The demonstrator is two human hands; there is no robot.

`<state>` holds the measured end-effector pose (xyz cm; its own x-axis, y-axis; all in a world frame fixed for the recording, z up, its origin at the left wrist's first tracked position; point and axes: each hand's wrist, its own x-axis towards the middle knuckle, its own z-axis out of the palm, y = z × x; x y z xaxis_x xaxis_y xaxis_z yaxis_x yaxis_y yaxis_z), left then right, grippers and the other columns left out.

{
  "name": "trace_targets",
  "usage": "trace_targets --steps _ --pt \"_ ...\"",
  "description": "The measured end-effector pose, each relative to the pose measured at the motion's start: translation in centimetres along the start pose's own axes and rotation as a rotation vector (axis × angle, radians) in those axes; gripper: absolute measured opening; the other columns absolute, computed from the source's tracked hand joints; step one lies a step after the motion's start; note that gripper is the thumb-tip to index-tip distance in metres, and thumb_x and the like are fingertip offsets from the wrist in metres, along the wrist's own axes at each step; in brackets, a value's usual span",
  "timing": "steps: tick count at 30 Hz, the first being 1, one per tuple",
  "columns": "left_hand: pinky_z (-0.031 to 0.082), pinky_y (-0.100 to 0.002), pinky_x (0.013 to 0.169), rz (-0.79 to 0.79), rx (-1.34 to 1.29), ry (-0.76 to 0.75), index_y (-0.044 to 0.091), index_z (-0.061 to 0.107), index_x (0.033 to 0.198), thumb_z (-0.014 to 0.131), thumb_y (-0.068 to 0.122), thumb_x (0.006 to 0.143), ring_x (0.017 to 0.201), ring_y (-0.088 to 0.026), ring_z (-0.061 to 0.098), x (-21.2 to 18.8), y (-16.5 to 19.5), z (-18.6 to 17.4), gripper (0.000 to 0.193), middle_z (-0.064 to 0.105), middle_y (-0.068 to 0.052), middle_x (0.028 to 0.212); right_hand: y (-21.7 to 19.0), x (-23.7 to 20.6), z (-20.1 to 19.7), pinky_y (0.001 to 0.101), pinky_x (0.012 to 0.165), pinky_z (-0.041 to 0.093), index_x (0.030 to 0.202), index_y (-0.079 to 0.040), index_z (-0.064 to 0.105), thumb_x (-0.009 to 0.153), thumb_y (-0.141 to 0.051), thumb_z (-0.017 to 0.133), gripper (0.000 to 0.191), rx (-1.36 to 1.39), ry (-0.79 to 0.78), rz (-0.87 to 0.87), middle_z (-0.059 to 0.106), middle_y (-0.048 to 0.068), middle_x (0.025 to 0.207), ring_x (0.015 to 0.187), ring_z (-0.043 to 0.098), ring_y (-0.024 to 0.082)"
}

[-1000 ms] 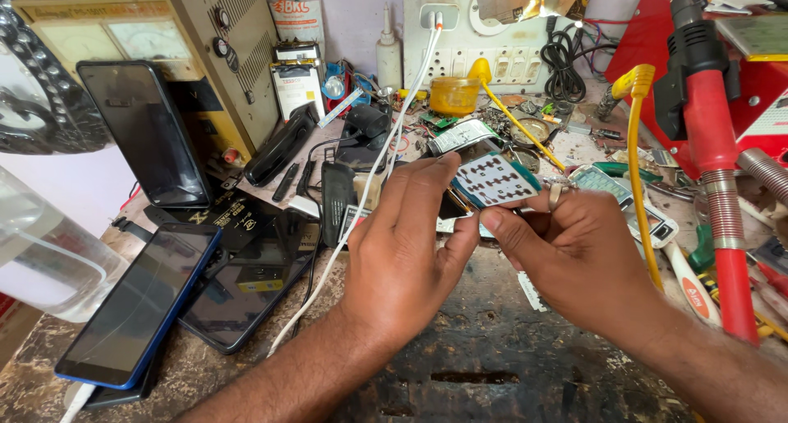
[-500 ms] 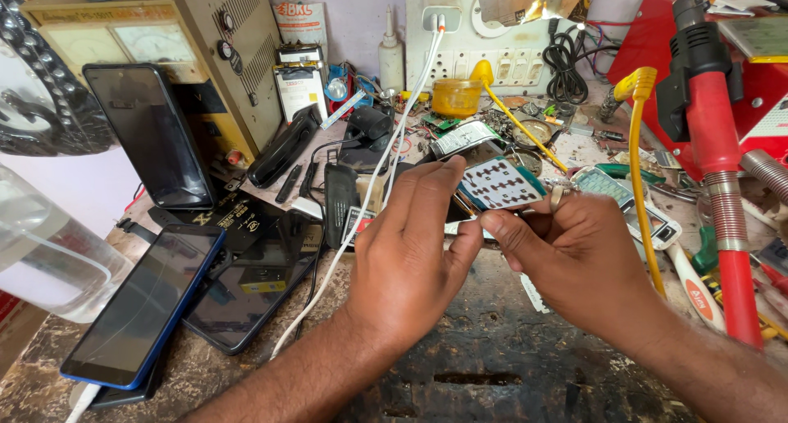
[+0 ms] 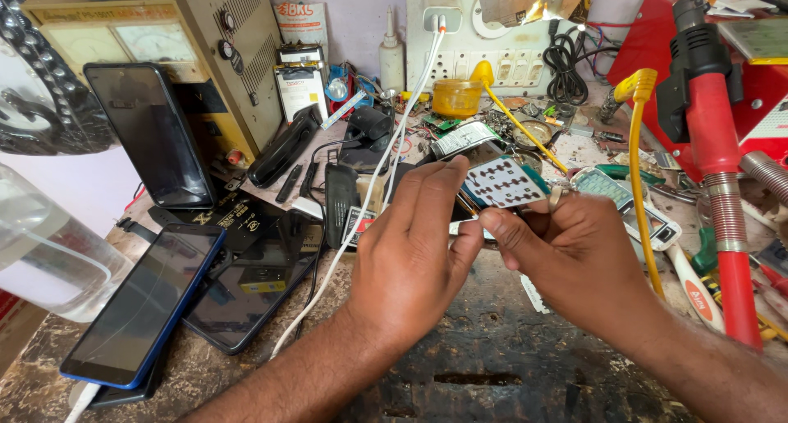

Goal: The person works on a disassembled mobile phone keypad board at a cluttered repair bench, aligning and pressing a small display component onto the board, then uses a soldering iron to solder contacts on the board and a small flex component held in the other hand.

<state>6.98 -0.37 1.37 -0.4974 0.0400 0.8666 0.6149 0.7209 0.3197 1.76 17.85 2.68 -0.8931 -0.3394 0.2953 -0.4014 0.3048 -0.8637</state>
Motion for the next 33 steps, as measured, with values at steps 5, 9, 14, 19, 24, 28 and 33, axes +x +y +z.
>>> trace_targets --steps 5,9,14,19,24,28,33 --pt "0.062 -0.039 0.091 -0.006 -0.028 0.04 0.004 0.053 0.138 0.077 0.011 0.092 0.115 -0.034 0.071 0.2 -0.1 -0.1 0.053 0.064 -0.016 0.13 -0.5 -0.3 -0.2 0.0225 0.045 0.042 0.096 -0.003 0.08 0.092 -0.023 0.072 0.022 0.004 0.011 -0.077 0.066 -0.002 0.061 0.054 0.055 0.003" --pt "0.063 -0.038 0.092 -0.017 -0.029 0.082 0.004 0.054 0.137 0.079 0.011 0.091 0.115 -0.033 0.072 0.5 -0.7 -0.2 0.053 0.065 -0.015 0.128 -0.7 -0.4 -0.5 0.0225 0.044 0.041 0.107 -0.007 0.081 0.091 -0.022 0.071 0.024 -0.04 -0.002 -0.015 0.064 -0.002 0.059 0.053 0.054 0.002" --pt "0.063 -0.037 0.093 -0.006 -0.037 0.102 0.004 0.054 0.137 0.08 0.01 0.092 0.117 -0.033 0.071 0.5 -0.9 -0.3 0.052 0.065 -0.015 0.129 -0.4 -0.4 -0.8 0.0242 0.041 0.035 0.114 -0.005 0.082 0.094 -0.019 0.071 0.027 -0.076 -0.022 -0.006 0.063 -0.002 0.057 0.049 0.048 0.002" --pt "0.063 -0.037 0.091 -0.018 -0.052 0.08 0.003 0.055 0.136 0.08 0.01 0.091 0.116 -0.033 0.072 0.5 -1.1 -0.6 0.052 0.065 -0.015 0.128 -0.4 -0.3 -0.8 0.0249 0.039 0.028 0.115 -0.006 0.078 0.094 -0.019 0.071 0.026 -0.052 -0.043 0.037 0.056 -0.003 0.053 0.047 0.039 0.002" --pt "0.062 -0.039 0.095 -0.013 -0.038 0.077 0.003 0.055 0.136 0.079 0.01 0.091 0.118 -0.035 0.071 0.4 -0.9 -0.4 0.051 0.065 -0.017 0.129 -0.9 -0.3 -0.3 0.0258 0.039 0.028 0.098 -0.004 0.083 0.09 -0.022 0.072 0.022 -0.159 0.013 0.043 0.054 -0.004 0.048 0.046 0.037 0.002" --pt "0.061 -0.039 0.098 0.014 -0.029 0.074 0.002 0.055 0.137 0.078 0.009 0.092 0.12 -0.035 0.07 0.2 -0.9 -0.3 0.051 0.065 -0.018 0.13 -1.0 -0.3 -0.3 0.0262 0.038 0.026 0.095 -0.005 0.083 0.09 -0.022 0.072 0.021 -0.15 0.018 0.039 0.054 -0.006 0.048 0.046 0.037 0.001" --pt "0.061 -0.039 0.096 0.015 -0.022 0.076 0.002 0.055 0.136 0.078 0.009 0.092 0.119 -0.035 0.07 0.3 -0.5 -0.3 0.051 0.065 -0.018 0.13 -1.1 -0.4 -0.4 0.0257 0.038 0.026 0.096 -0.006 0.084 0.091 -0.022 0.072 0.02 -0.162 0.022 0.013 0.052 -0.007 0.049 0.046 0.036 0.001"
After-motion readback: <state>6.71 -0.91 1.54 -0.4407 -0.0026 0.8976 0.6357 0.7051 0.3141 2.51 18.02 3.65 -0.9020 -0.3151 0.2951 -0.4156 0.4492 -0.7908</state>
